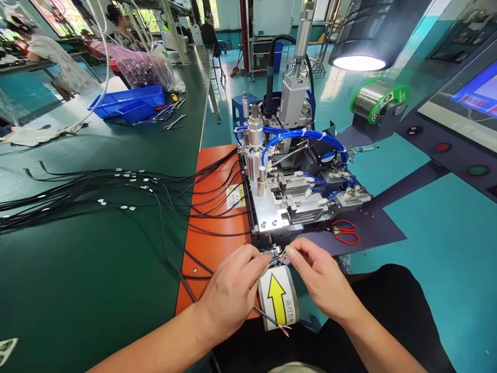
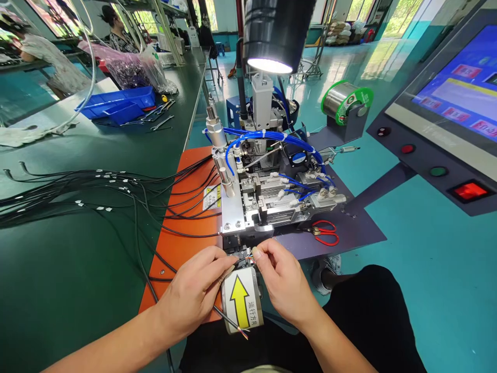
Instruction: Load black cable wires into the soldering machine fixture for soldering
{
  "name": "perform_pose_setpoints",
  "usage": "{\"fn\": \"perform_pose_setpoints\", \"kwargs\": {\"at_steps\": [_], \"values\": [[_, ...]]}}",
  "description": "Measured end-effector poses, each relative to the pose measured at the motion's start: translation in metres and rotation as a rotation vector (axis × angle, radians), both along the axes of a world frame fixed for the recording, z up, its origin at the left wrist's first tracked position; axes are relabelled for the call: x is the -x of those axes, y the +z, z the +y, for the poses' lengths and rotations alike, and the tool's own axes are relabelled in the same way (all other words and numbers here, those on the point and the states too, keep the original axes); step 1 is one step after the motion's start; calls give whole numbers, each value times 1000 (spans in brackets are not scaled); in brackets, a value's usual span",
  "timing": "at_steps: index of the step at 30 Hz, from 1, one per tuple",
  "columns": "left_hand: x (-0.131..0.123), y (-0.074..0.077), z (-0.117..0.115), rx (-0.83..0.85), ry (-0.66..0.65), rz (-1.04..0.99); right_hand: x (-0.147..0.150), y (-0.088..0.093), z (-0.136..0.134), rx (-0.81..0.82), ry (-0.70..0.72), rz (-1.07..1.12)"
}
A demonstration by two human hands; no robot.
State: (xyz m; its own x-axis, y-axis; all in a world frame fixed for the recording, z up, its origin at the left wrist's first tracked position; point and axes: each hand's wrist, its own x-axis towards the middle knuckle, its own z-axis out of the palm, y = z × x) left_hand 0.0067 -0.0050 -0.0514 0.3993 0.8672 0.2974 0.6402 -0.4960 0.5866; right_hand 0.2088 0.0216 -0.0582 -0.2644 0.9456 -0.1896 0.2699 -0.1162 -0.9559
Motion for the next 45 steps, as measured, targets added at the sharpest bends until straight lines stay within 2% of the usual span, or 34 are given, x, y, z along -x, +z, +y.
{"fn": "perform_pose_setpoints", "kwargs": {"at_steps": [11,21,45], "values": [[3,-7,2,-37,25,-88,8,-15,3,-89,-68,-63],[2,-9,3,-65,42,-77,11,-16,5,-115,-77,-78],[0,-10,2,-76,37,-15,11,-16,7,-56,-100,-136]]}}
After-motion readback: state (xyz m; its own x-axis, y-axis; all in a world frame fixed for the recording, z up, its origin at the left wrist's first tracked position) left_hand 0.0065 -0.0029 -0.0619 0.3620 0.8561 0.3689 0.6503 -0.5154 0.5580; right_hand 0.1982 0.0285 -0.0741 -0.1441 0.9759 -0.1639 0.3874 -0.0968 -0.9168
